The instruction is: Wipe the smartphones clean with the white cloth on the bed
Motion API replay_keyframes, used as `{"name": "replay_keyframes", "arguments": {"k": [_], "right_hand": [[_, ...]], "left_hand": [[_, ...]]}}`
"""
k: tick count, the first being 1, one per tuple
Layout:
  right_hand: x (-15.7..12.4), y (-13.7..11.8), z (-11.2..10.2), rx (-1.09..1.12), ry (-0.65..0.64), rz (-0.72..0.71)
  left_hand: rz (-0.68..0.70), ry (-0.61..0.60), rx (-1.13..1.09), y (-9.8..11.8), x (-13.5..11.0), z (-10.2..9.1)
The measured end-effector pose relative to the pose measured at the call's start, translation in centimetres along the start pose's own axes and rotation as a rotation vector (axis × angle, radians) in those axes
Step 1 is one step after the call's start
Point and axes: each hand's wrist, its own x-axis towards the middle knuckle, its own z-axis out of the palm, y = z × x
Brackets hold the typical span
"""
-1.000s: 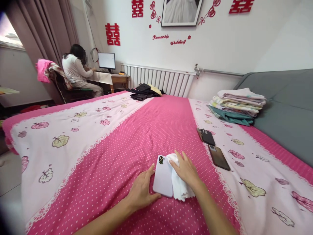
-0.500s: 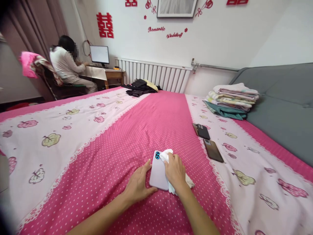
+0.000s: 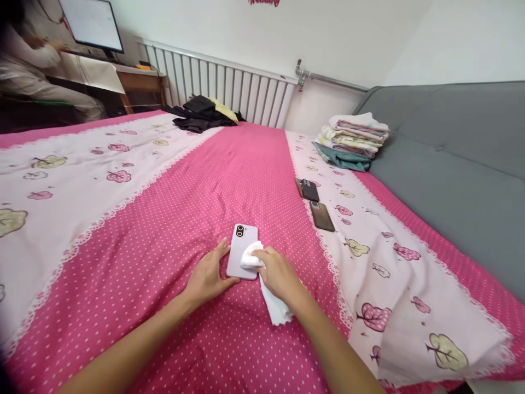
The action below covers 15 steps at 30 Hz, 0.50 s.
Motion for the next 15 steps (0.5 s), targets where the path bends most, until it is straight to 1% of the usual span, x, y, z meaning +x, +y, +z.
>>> {"name": "replay_keyframes", "arguments": {"k": [3, 5, 7, 8, 9, 12, 13, 15], "right_hand": [[-2.0, -0.9, -1.4, 0.059, -0.096, -0.049], [-2.9, -1.4, -2.8, 0.114, -0.188, -0.081], [-3.2, -1.6, -4.1, 0.183, -0.279, -0.123], [-3.0, -1.6, -4.8, 0.206, -0.271, -0.129], [-2.5, -1.5, -5.3, 0.21, -0.216, -0.122], [0.2, -1.3, -6.0, 0.123, 0.068, -0.048], [1.5, -1.2, -6.0, 0.078, 0.12, -0.021], [4.4, -1.2, -5.6, -0.004, 0.178, 0.054]], "left_hand": [[-0.005, -0.003, -0.001, 0.2, 0.0, 0.0], [-0.009, -0.008, -0.003, 0.3, 0.0, 0.0], [-0.014, -0.009, -0.002, 0.3, 0.0, 0.0], [-0.016, -0.008, -0.001, 0.3, 0.0, 0.0], [-0.017, -0.006, 0.001, 0.3, 0.0, 0.0], [-0.015, 0.0, 0.003, 0.2, 0.1, -0.1], [-0.014, 0.001, 0.004, 0.1, 0.1, -0.1], [-0.012, 0.001, 0.004, 0.1, 0.1, -0.2]]}}
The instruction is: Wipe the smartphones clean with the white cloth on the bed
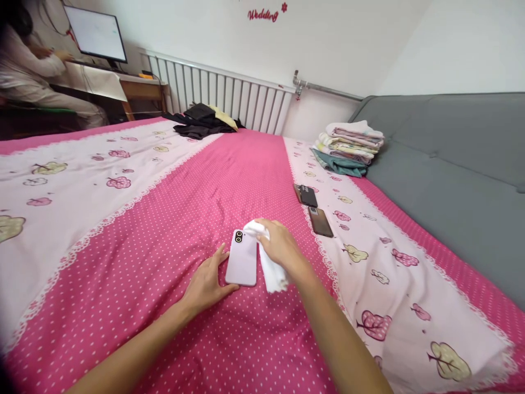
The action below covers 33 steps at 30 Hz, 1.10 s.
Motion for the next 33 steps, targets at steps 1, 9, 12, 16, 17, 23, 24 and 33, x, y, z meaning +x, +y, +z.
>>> {"name": "replay_keyframes", "arguments": {"k": [1, 9, 12, 16, 17, 23, 24, 33], "right_hand": [[1.3, -0.1, 0.7, -0.04, -0.002, 0.024], [4.5, -2.0, 6.7, -0.179, -0.093, 0.0], [2.8, -3.0, 7.3, -0.211, -0.107, -0.012], [0.3, -3.7, 6.9, -0.225, -0.128, -0.037], [-0.4, -3.8, 6.7, -0.228, -0.135, -0.037], [-4.4, -4.4, 5.6, -0.248, -0.221, -0.048], [-5.1, -4.6, 5.3, -0.235, -0.238, -0.05], [-6.8, -2.1, 0.9, 0.427, -0.481, -0.084]], "left_hand": [[-0.001, -0.002, 0.0, 0.0, 0.0, 0.0], [-0.006, -0.014, -0.014, 0.1, 0.0, 0.0], [0.006, -0.014, -0.022, 0.0, -0.1, 0.1], [0.005, 0.001, -0.035, -0.2, -0.1, 0.4], [0.001, 0.009, -0.038, -0.3, -0.1, 0.5], [-0.023, 0.054, -0.046, -0.3, -0.2, 0.8], [-0.026, 0.056, -0.043, -0.3, -0.2, 0.8], [-0.026, 0.044, -0.009, -0.1, -0.2, 0.5]]}}
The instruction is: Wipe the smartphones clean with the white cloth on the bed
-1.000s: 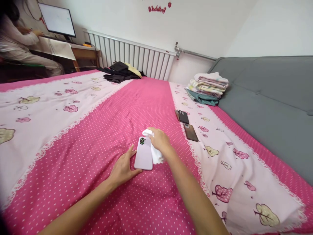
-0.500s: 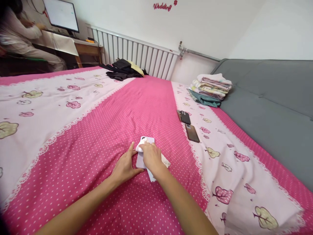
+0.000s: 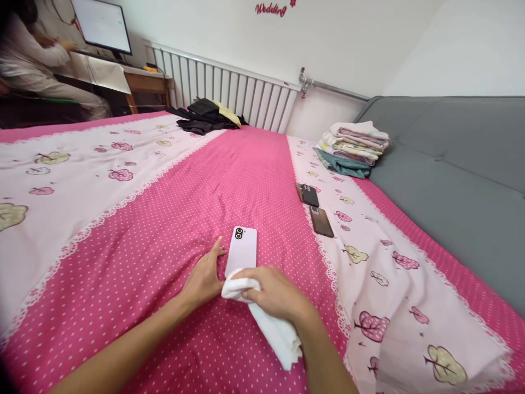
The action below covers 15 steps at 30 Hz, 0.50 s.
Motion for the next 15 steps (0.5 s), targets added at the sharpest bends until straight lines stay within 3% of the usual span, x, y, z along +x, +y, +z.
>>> {"name": "replay_keyframes", "arguments": {"k": [2, 5, 7, 10, 15], "right_hand": [[0.3, 1.6, -1.1, 0.156, 0.13, 0.008], [1.9, 4.5, -1.5, 0.195, 0.574, 0.02], [3.1, 6.3, -0.8, 0.163, 0.79, 0.07], [4.5, 7.7, 1.0, 0.02, 0.801, 0.122], [4.8, 7.7, 2.6, -0.228, 0.756, 0.106]], "left_hand": [[0.008, -0.006, 0.008, 0.0, 0.0, -0.1], [0.017, -0.015, 0.022, 0.0, 0.0, -0.2], [0.022, -0.021, 0.031, 0.0, 0.0, -0.2], [0.037, -0.03, 0.041, -0.1, 0.0, -0.2], [0.062, -0.02, 0.056, -0.3, -0.1, -0.1]]}}
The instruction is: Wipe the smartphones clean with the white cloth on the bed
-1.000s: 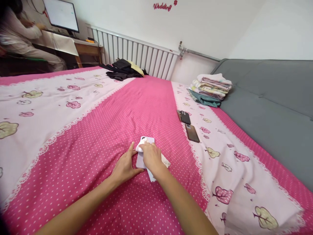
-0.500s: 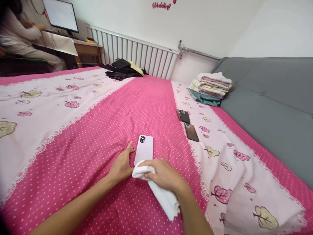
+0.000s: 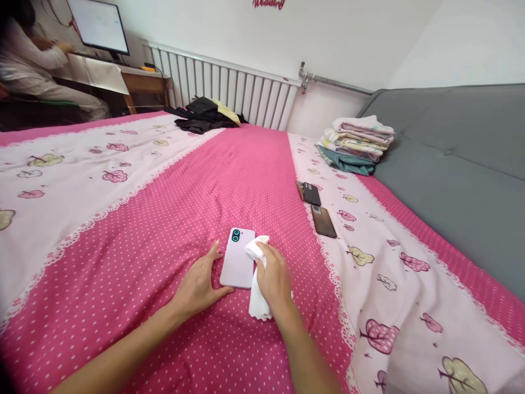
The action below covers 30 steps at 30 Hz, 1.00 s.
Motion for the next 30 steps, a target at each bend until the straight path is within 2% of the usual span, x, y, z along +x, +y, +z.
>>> {"name": "replay_keyframes", "arguments": {"k": [6, 12, 16, 19, 23, 26, 28, 29, 30], "right_hand": [[-0.1, 0.1, -0.1, 0.001, -0.014, -0.022], [-0.1, 0.1, 0.0, 0.02, -0.014, -0.007], [0.2, 0.1, 0.0, 0.01, -0.011, 0.029], [0.3, 0.2, 0.5, 0.005, 0.036, 0.076], [-0.2, 0.5, 1.4, 0.041, 0.15, 0.154], [-0.6, 0.8, 1.8, 0.097, 0.229, 0.189], [-0.7, 1.0, 1.8, 0.114, 0.236, 0.221], [-0.6, 1.1, 1.8, 0.113, 0.231, 0.238], [-0.6, 1.1, 1.7, 0.107, 0.224, 0.255]], "left_hand": [[0.028, 0.019, 0.004, -0.3, -0.1, 0.0], [-0.04, 0.066, -0.009, -0.2, 0.1, 0.0], [-0.022, 0.091, -0.002, -0.2, 0.4, 0.6], [-0.004, 0.102, 0.003, -0.5, 0.7, 0.8], [0.042, 0.089, -0.004, -1.0, 0.5, -0.1], [0.06, 0.089, -0.008, -0.4, -1.7, -0.8], [0.068, 0.075, -0.016, 0.9, -4.5, -0.7], [0.085, 0.041, -0.032, 1.8, -6.2, -0.4], [0.107, -0.053, -0.094, 2.8, -8.1, 0.0]]}}
